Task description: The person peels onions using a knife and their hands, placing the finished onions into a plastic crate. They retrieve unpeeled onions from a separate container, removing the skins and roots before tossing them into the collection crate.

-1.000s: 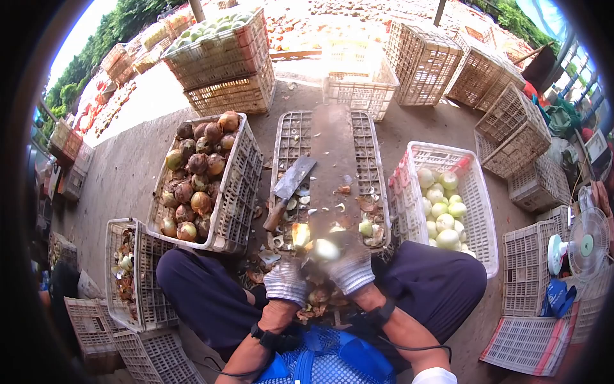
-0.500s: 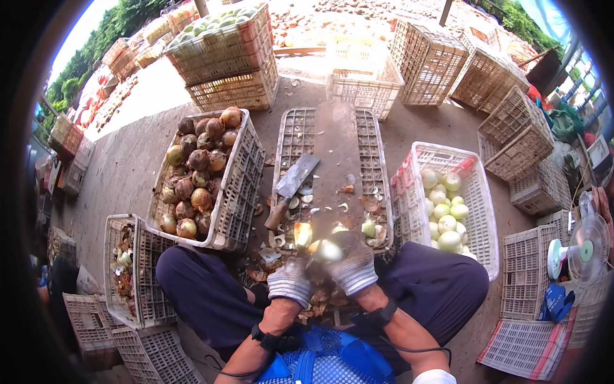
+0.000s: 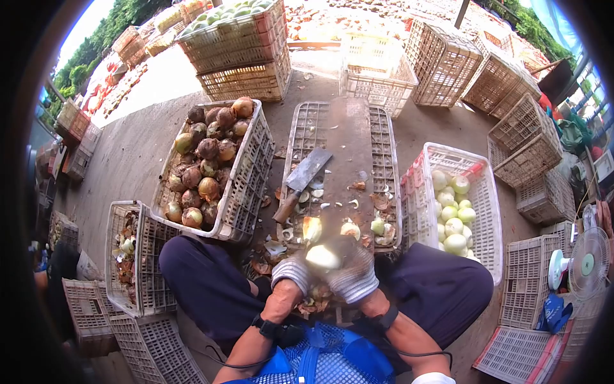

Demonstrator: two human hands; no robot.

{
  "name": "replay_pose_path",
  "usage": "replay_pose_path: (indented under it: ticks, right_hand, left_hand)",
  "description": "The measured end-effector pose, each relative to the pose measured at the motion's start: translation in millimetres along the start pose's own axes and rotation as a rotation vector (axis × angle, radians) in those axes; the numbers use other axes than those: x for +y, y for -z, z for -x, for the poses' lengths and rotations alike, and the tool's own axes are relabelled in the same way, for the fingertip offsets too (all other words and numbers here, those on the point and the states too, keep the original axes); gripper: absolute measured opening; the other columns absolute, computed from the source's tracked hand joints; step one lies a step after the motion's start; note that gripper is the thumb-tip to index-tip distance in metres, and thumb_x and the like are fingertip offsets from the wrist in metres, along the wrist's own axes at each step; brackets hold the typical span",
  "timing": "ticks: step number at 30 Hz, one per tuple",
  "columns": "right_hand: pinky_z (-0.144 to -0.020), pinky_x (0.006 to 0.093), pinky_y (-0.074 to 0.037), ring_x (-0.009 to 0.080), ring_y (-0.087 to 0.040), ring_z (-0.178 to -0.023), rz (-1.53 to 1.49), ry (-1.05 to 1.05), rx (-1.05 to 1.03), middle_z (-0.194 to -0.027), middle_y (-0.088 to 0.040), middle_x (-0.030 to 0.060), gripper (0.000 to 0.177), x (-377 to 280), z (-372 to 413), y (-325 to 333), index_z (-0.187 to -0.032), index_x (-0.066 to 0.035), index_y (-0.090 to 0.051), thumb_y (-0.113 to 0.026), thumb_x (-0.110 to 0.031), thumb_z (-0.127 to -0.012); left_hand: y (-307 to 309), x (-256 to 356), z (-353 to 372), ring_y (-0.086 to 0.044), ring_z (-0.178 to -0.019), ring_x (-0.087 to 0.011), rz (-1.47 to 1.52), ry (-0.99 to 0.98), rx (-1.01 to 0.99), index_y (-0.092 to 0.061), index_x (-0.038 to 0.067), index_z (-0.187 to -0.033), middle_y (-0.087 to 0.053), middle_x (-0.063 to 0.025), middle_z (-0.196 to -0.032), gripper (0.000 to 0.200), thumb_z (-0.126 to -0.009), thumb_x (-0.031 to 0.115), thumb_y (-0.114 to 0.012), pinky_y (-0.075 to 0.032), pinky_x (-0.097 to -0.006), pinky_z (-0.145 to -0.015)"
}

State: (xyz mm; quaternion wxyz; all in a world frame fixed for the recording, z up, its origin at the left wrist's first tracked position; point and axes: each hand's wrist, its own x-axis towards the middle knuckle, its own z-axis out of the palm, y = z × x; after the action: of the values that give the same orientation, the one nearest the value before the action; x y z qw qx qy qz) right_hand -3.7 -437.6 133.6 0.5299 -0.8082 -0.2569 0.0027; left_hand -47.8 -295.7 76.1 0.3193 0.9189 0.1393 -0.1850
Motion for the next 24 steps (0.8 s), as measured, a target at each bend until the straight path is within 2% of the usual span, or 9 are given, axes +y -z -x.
replay_pose_path:
  ticks: [1, 2, 5, 10, 13, 17, 18, 22, 24]
  right_hand:
    - [-0.077, 0.0321, -0.051, 0.0231, -0.063, -0.085, -0.003, -0.045, -0.009, -0.093, -0.063, 0.0090, 0.046, -2, -1, 1, -0.095, -0.006, -0.061, -0.081, -0.007, -0.054]
    - [-0.078, 0.0318, -0.051, 0.0224, -0.063, -0.086, -0.002, -0.091, -0.012, -0.093, -0.063, 0.0086, 0.047, -5, -4, 5, -0.096, -0.006, -0.061, -0.081, -0.006, -0.053]
    - [-0.079, 0.0305, -0.051, 0.0201, -0.062, -0.088, -0.015, -0.173, 0.045, -0.094, -0.063, 0.0070, 0.050, 13, -6, 8, -0.097, -0.007, -0.061, -0.082, -0.006, -0.052]
    - [-0.079, 0.0314, -0.051, 0.0227, -0.063, -0.088, 0.106, 0.027, 0.066, -0.094, -0.062, 0.0086, 0.048, 10, -7, 14, -0.097, -0.007, -0.061, -0.081, -0.004, -0.053]
    - [-0.078, 0.0324, -0.051, 0.0263, -0.063, -0.088, 0.157, 0.128, 0.045, -0.094, -0.062, 0.0103, 0.048, 4, -10, 13, -0.098, -0.006, -0.058, -0.078, -0.002, -0.055]
    - [-0.078, 0.0330, -0.051, 0.0263, -0.063, -0.088, 0.164, 0.152, 0.051, -0.095, -0.062, 0.0105, 0.049, 13, -5, 8, -0.099, -0.007, -0.057, -0.077, -0.001, -0.054]
    - [-0.077, 0.0330, -0.051, 0.0260, -0.063, -0.088, 0.160, 0.147, 0.052, -0.095, -0.062, 0.0104, 0.049, 15, -4, 7, -0.099, -0.007, -0.058, -0.077, -0.001, -0.054]
    - [-0.077, 0.0320, -0.051, 0.0241, -0.063, -0.088, 0.114, 0.142, 0.094, -0.095, -0.062, 0.0092, 0.047, 21, -9, 6, -0.099, -0.006, -0.058, -0.077, -0.002, -0.056]
    - [-0.077, 0.0309, -0.051, 0.0216, -0.063, -0.087, 0.144, 0.128, 0.131, -0.094, -0.063, 0.0082, 0.046, 25, -7, 6, -0.099, -0.006, -0.060, -0.078, -0.003, -0.057]
  left_hand:
    - [1, -5, -1, -0.064, -0.077, -0.0366, 0.072, -0.041, 0.004, -0.065, 0.005, -0.088, -0.066, -0.0184, -0.085, 0.021, -0.081, 0.024, -0.058, -0.051, -0.0440, -0.064]
    - [-8, -13, 2, -0.063, -0.078, -0.0379, 0.039, 0.127, 0.062, -0.065, 0.006, -0.090, -0.066, -0.0188, -0.085, 0.024, -0.080, 0.027, -0.060, -0.051, -0.0437, -0.065]
    - [4, -6, 23, -0.063, -0.080, -0.0380, 0.075, 0.210, 0.186, -0.065, 0.006, -0.090, -0.066, -0.0191, -0.089, 0.026, -0.078, 0.029, -0.061, -0.050, -0.0434, -0.070]
    - [12, 16, 42, -0.063, -0.078, -0.0355, -0.048, -0.068, 0.303, -0.063, 0.009, -0.095, -0.064, -0.0160, -0.086, 0.026, -0.076, 0.026, -0.062, -0.049, -0.0459, -0.066]
    - [14, 24, 48, -0.062, -0.080, -0.0347, -0.101, -0.052, 0.224, -0.063, 0.007, -0.090, -0.060, -0.0173, -0.089, 0.022, -0.071, 0.018, -0.064, -0.050, -0.0437, -0.066]
    - [18, 22, 41, -0.065, -0.074, -0.0338, -0.201, 0.056, 0.124, -0.065, 0.007, -0.084, -0.065, -0.0167, -0.082, 0.015, -0.076, 0.019, -0.061, -0.051, -0.0441, -0.061]
    - [17, 17, 34, -0.064, -0.081, -0.0350, -0.220, 0.114, 0.080, -0.063, 0.007, -0.095, -0.066, -0.0179, -0.084, 0.029, -0.076, 0.028, -0.062, -0.051, -0.0440, -0.068]
    - [26, -2, 23, -0.064, -0.082, -0.0366, -0.137, 0.284, 0.006, -0.062, 0.006, -0.099, -0.065, -0.0191, -0.088, 0.036, -0.077, 0.035, -0.061, -0.050, -0.0463, -0.072]
    - [31, 7, 32, -0.064, -0.083, -0.0363, -0.103, 0.193, 0.064, -0.061, 0.007, -0.101, -0.066, -0.0183, -0.091, 0.037, -0.077, 0.036, -0.061, -0.050, -0.0468, -0.071]
